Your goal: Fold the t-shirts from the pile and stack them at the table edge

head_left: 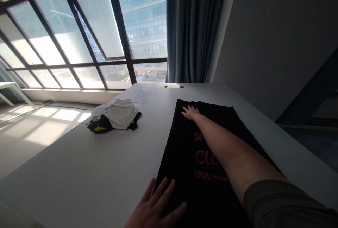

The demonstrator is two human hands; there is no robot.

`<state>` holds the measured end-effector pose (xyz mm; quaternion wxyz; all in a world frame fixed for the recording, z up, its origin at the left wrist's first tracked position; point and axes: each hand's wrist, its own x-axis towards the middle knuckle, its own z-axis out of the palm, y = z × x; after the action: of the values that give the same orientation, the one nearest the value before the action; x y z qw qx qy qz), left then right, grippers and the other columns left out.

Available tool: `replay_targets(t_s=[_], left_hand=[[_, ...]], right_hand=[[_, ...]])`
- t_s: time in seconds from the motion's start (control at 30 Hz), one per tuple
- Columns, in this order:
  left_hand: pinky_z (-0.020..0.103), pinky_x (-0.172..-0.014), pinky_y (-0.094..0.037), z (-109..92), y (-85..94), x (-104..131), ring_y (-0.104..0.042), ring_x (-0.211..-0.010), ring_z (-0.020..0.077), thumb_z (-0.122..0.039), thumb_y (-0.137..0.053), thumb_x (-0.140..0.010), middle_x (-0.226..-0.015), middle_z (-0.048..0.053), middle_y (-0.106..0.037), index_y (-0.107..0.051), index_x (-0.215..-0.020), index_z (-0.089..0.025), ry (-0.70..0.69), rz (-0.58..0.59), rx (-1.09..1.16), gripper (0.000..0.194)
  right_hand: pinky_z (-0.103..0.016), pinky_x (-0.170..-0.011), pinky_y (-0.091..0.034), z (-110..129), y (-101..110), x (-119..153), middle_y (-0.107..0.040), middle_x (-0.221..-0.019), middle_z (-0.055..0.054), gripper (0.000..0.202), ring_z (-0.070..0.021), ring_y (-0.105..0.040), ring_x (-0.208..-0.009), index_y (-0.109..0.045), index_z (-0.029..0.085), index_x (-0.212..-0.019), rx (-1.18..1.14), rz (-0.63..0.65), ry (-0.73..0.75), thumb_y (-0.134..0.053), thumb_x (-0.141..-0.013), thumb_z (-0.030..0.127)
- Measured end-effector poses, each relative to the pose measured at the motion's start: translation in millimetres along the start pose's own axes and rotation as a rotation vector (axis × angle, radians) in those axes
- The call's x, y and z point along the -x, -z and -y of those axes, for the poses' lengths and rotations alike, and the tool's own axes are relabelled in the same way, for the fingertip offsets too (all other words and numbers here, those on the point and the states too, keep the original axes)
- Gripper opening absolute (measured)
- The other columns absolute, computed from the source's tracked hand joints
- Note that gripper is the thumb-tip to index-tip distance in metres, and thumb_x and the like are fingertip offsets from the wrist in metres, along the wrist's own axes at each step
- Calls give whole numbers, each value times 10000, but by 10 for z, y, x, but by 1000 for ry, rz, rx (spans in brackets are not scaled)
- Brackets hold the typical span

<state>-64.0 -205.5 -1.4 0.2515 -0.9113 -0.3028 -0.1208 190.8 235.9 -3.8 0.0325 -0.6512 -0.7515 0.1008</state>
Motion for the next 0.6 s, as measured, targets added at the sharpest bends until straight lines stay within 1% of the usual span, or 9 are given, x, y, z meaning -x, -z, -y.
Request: replay_targets(t_s=[0.07, 0.17, 0.23, 0.3, 0.4, 0.43, 0.5, 0.53, 0.6], left_hand=[[452, -1078, -520, -12, -7, -1, -541, -1402, 314, -480, -569, -1035, -1493, 157, -577, -308, -1637, -351, 0, -27, -5, 669], [429, -1095, -509, -8, 4, -7, -534, -1410, 304, -447, -610, -1023, -1558, 139, -516, -292, -1638, -379, -4, -32, 56, 696], [438, -1111, -498, 3, 21, -7, -524, -1419, 308, -470, -615, -1015, -1601, 137, -465, -302, -1634, -382, -3, -26, 95, 699], [440, -1122, -489, 13, 40, -2, -524, -1419, 303, -480, -604, -1017, -1619, 133, -440, -315, -1629, -379, 0, -31, 120, 684], [436, -1129, -483, 14, 59, 7, -531, -1415, 286, -457, -591, -1030, -1613, 116, -454, -330, -1620, -388, 4, -37, 133, 649], [436, -1131, -481, 11, 58, 11, -532, -1414, 282, -445, -593, -1032, -1606, 111, -465, -334, -1618, -390, 4, -37, 134, 643], [436, -1135, -477, 3, 41, 20, -532, -1415, 282, -434, -600, -1031, -1594, 109, -483, -337, -1617, -390, 3, -41, 136, 644], [436, -1137, -475, 1, 27, 26, -534, -1413, 281, -437, -602, -1030, -1588, 108, -491, -334, -1618, -391, 8, -51, 137, 648], [424, -1142, -472, 6, -12, 44, -535, -1412, 270, -442, -599, -1031, -1582, 99, -500, -319, -1621, -407, 19, -66, 138, 654]], right_hand=[[-546, -1268, -91, -11, 6, -24, -112, -1751, -84, 720, -333, -85, -1599, -226, 315, -1678, 8, 5, -6, -296, -1040, 641], [-545, -1269, -73, -14, 0, -18, -87, -1756, -68, 700, -312, -63, -1604, -204, 328, -1680, 19, -8, -10, -246, -1051, 630], [-581, -1261, -48, -4, 5, 23, -80, -1757, -59, 692, -306, -52, -1605, -195, 342, -1680, 30, -15, -13, -227, -1052, 631], [-643, -1240, -27, 19, 32, 79, -88, -1755, -71, 687, -323, -58, -1603, -204, 341, -1678, 43, -12, -24, -229, -1053, 624], [-709, -1207, 11, 94, 98, 133, -91, -1750, -104, 678, -361, -40, -1599, -275, 283, -1666, 77, -31, -11, -279, -1052, 571], [-702, -1211, 24, 132, 118, 130, -90, -1749, -111, 674, -358, -29, -1600, -288, 251, -1662, 85, -53, 14, -282, -1054, 544], [-636, -1246, 3, 226, 139, 83, -92, -1749, -108, 675, -321, -29, -1604, -276, 200, -1664, 88, -89, 79, -250, -1062, 504], [-587, -1266, -38, 278, 138, 40, -97, -1750, -99, 679, -298, -47, -1605, -257, 188, -1668, 83, -91, 109, -230, -1065, 499], [-509, -1276, -138, 381, 116, -76, -111, -1750, -68, 688, -269, -97, -1602, -232, 205, -1676, 68, -53, 142, -229, -1063, 518]])
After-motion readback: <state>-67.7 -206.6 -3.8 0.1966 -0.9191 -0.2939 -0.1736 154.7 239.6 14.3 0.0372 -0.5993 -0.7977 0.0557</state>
